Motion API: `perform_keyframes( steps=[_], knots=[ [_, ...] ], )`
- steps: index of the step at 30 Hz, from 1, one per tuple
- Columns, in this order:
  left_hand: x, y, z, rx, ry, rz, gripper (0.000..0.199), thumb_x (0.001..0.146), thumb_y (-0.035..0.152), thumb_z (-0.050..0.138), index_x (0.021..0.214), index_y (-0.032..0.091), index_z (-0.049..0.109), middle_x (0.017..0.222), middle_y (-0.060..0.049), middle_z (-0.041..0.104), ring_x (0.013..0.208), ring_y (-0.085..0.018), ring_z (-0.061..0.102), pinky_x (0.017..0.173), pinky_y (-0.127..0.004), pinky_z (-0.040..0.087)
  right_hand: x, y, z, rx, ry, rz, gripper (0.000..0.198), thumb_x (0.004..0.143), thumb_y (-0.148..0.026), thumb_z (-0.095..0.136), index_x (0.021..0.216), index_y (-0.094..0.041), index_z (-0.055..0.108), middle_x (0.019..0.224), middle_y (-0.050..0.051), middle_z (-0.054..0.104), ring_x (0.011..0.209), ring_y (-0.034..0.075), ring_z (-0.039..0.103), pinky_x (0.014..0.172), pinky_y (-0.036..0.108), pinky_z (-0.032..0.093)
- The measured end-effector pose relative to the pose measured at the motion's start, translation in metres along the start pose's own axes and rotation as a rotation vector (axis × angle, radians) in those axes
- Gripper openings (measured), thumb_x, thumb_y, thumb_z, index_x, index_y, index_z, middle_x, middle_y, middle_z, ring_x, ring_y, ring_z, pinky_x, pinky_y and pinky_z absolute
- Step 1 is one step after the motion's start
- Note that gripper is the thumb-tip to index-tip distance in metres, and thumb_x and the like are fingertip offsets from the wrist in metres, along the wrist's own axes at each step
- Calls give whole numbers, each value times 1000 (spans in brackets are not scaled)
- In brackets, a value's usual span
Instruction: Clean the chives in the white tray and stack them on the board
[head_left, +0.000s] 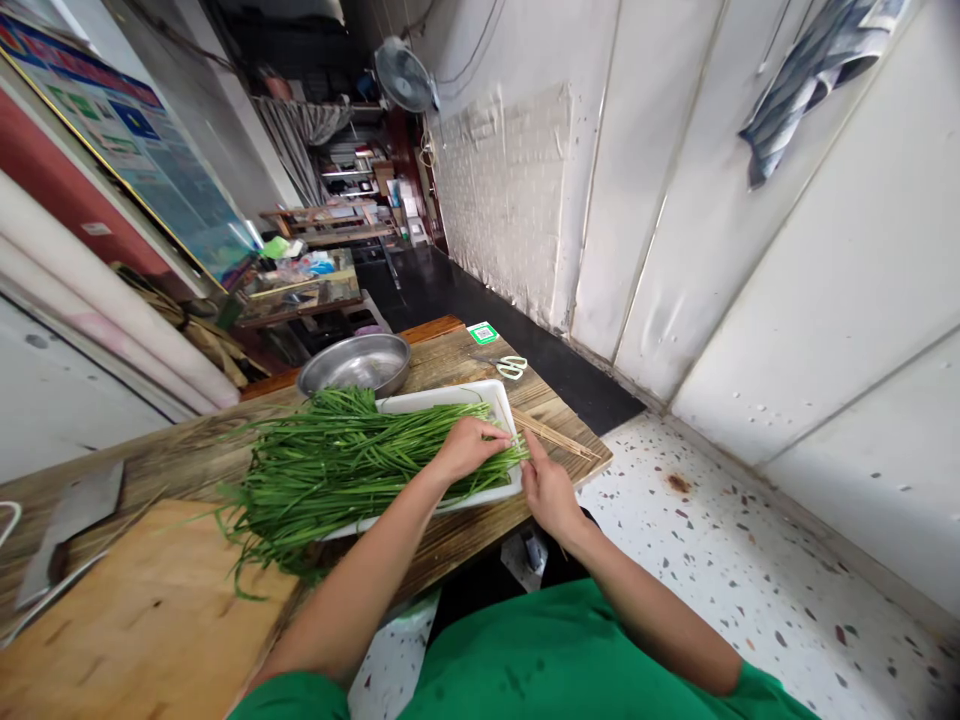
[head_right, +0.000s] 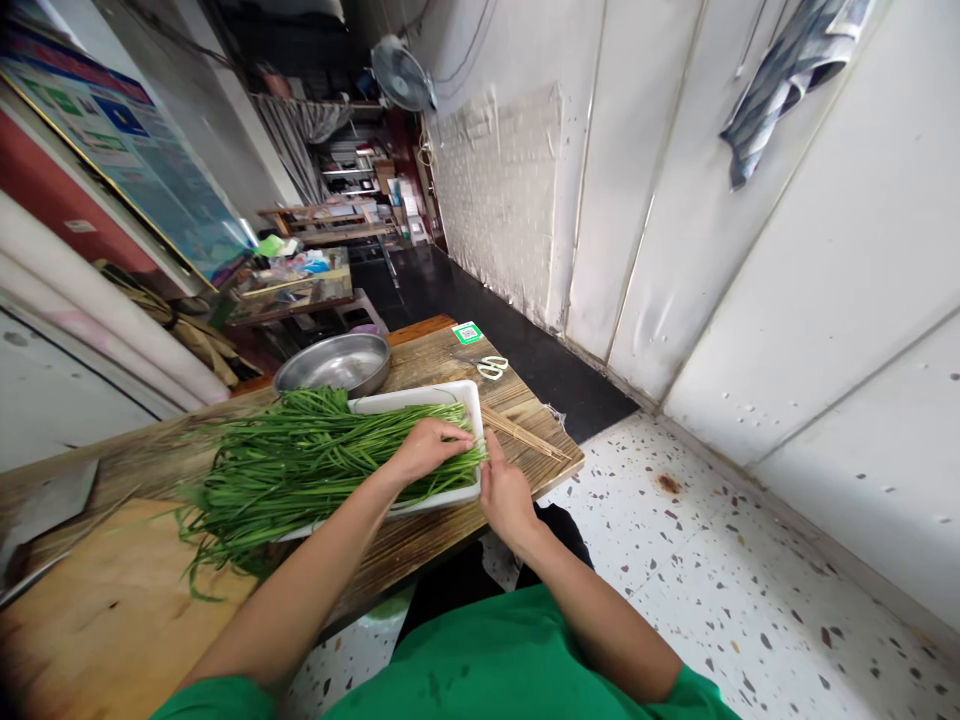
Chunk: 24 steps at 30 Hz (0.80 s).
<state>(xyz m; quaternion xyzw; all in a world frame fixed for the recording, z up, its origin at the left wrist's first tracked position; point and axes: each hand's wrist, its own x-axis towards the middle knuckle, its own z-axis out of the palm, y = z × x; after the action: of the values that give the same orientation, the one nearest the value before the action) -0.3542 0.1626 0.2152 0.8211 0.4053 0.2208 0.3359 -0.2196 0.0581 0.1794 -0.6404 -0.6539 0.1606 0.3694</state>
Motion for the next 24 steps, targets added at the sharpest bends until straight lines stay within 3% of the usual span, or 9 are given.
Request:
perform_keyframes(
  steps=[6, 11, 15, 18, 24],
  knots=[
    [-7, 4, -14, -91, -140, 48, 29, 73, 37, 53, 92, 21, 68, 93, -4, 67, 86, -20, 60, 81, -30, 41, 2, 3, -1, 28, 12, -28, 49, 84, -20, 32, 132, -10, 31, 83, 10, 67, 69, 18, 62, 66, 27, 48],
    [4, 0, -32, 227, 51, -31, 20, 70, 34, 56, 81, 24, 70, 88, -4, 68, 88, -23, 56, 87, -34, 32, -4, 7, 1, 38, 35, -14, 48, 85, -22, 31, 131, -8, 32, 73, 7, 66, 60, 18, 60, 59, 26, 47],
    [17, -8, -27, 448, 30, -19, 8, 61, 28, 63, 58, 23, 68, 66, -4, 64, 81, -25, 53, 85, -37, 26, -8, 8, 4, 59, 52, -8, 46, 85, -21, 32, 129, -8, 35, 81, 10, 66, 67, 18, 62, 64, 27, 48],
    [22, -10, -18, 557, 53, -35, 8, 55, 23, 67, 48, 21, 63, 61, -7, 60, 83, -27, 52, 84, -39, 24, -9, 8, 4, 81, 38, -2, 46, 84, -20, 33, 129, -11, 36, 87, 10, 66, 74, 19, 63, 68, 27, 48],
    [28, -5, -16, 540, 17, -54, 11, 53, 11, 61, 45, 19, 62, 61, -7, 60, 78, -26, 53, 81, -38, 26, -9, 8, 3, 99, 27, -5, 45, 85, -19, 33, 129, -11, 36, 90, 11, 67, 76, 19, 63, 70, 28, 48]
  ],
)
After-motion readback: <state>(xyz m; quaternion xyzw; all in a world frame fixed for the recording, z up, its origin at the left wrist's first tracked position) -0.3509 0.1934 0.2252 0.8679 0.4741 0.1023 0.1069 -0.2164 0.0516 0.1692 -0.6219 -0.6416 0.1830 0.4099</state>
